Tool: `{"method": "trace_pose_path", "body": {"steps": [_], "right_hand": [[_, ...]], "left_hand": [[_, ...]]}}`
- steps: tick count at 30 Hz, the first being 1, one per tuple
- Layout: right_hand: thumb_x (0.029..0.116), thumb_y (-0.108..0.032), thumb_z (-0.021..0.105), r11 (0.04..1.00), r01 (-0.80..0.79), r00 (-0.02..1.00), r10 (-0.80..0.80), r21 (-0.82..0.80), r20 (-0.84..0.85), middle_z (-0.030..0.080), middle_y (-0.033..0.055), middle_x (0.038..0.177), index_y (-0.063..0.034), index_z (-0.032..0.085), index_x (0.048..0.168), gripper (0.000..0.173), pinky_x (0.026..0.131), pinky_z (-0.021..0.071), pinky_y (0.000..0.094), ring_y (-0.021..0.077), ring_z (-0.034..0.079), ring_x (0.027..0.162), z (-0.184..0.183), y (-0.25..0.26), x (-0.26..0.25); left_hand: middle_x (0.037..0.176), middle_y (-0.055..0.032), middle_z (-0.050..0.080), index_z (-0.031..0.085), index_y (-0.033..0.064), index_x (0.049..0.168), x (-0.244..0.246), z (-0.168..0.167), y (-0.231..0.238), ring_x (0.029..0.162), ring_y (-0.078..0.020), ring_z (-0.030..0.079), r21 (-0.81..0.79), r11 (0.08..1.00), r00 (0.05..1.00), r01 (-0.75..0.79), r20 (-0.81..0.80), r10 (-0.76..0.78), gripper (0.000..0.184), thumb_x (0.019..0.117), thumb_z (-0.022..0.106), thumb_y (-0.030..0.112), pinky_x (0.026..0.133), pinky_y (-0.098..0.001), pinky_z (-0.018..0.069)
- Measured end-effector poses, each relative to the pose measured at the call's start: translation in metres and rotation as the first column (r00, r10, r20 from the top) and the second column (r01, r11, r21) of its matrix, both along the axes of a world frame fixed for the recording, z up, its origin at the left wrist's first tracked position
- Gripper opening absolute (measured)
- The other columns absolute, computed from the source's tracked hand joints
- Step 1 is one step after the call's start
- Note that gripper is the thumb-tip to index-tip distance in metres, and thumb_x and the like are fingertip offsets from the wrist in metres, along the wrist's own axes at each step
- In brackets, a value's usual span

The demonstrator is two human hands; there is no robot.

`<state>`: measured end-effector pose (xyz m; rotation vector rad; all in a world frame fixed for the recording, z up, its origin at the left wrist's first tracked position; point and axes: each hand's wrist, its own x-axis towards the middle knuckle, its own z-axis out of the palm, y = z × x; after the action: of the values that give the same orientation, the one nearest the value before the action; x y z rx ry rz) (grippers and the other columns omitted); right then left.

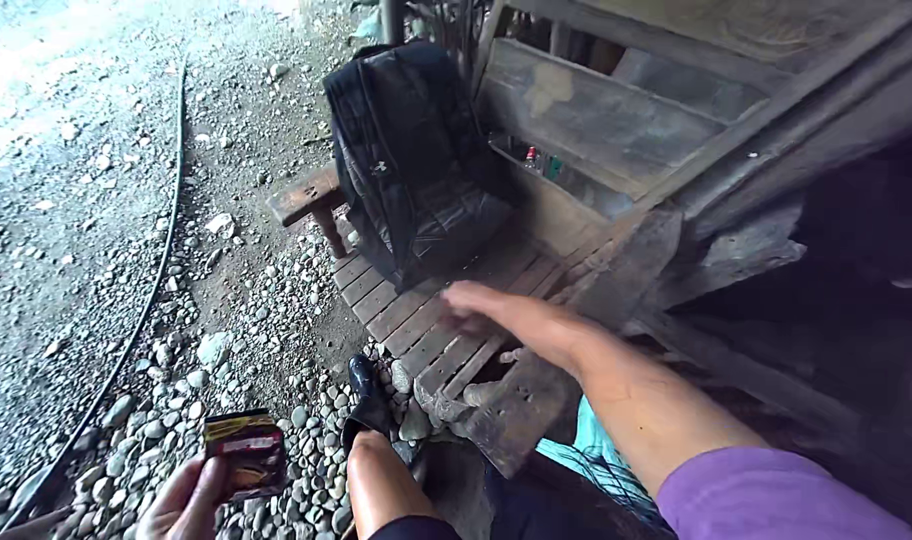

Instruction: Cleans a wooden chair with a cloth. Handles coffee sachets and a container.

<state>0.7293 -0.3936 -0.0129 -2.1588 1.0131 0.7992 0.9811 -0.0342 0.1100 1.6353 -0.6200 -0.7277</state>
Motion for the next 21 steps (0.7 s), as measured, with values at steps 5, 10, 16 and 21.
{"method": "trace_pose_path", "body": {"steps": [5, 10, 16, 21], "right_hand": [[0.0862, 0.007, 0.062, 0.953, 0.232, 0.778, -0.062, -0.194, 0.625, 0.059, 0.0264, 0.129, -0.0047, 0.065, 0.130, 0.046, 0.086, 0.0529, 0.0620, 0.0435, 0.064, 0.108, 0.106, 0.022, -0.074], [0.0831, 0.004, 0.070, 0.580, 0.772, 0.396, -0.120, -0.259, 0.910, 0.067, 0.0246, 0.116, 0.0087, 0.066, 0.118, 0.035, 0.097, 0.0535, 0.0485, 0.0320, 0.066, 0.110, 0.149, 0.053, -0.333], [0.0988, -0.010, 0.060, -0.159, 0.863, -0.116, -0.986, -0.479, 0.119, 0.049, 0.0368, 0.143, 0.0054, 0.039, 0.151, 0.058, 0.106, 0.0404, 0.0683, 0.0522, 0.050, 0.132, 0.014, 0.259, -0.634], [0.1023, -0.016, 0.059, -0.331, 0.905, -0.365, -0.926, -0.266, -0.091, 0.059, 0.0311, 0.135, 0.0066, 0.058, 0.134, 0.039, 0.106, 0.0440, 0.0607, 0.0451, 0.056, 0.129, -0.060, 0.387, -0.631]], "left_hand": [[0.096, 0.0132, 0.077, 0.074, 0.0275, 0.106, -0.077, 0.008, -0.051, 0.083, 0.0007, 0.072, -0.218, 0.894, 0.919, 0.393, 0.071, -0.387, 0.027, 0.1041, 0.053, 0.012, 0.077, -0.0201, 0.0607], [0.102, 0.0176, 0.076, 0.075, 0.0362, 0.112, -0.157, 0.015, -0.087, 0.089, 0.0052, 0.070, -0.312, 0.659, 0.711, 0.684, 0.088, -0.697, 0.019, 0.1027, 0.060, 0.032, 0.080, -0.0167, 0.0588], [0.102, 0.0149, 0.076, 0.075, 0.0320, 0.116, -0.241, 0.006, -0.125, 0.087, 0.0031, 0.070, -0.288, 0.421, 0.468, 0.860, 0.117, -0.876, 0.021, 0.1049, 0.057, 0.029, 0.079, -0.0172, 0.0589], [0.102, 0.0156, 0.076, 0.074, 0.0318, 0.118, -0.283, 0.008, -0.136, 0.087, 0.0035, 0.070, -0.248, 0.345, 0.381, 0.905, 0.114, -0.917, 0.023, 0.1054, 0.056, 0.025, 0.079, -0.0168, 0.0589]]}}
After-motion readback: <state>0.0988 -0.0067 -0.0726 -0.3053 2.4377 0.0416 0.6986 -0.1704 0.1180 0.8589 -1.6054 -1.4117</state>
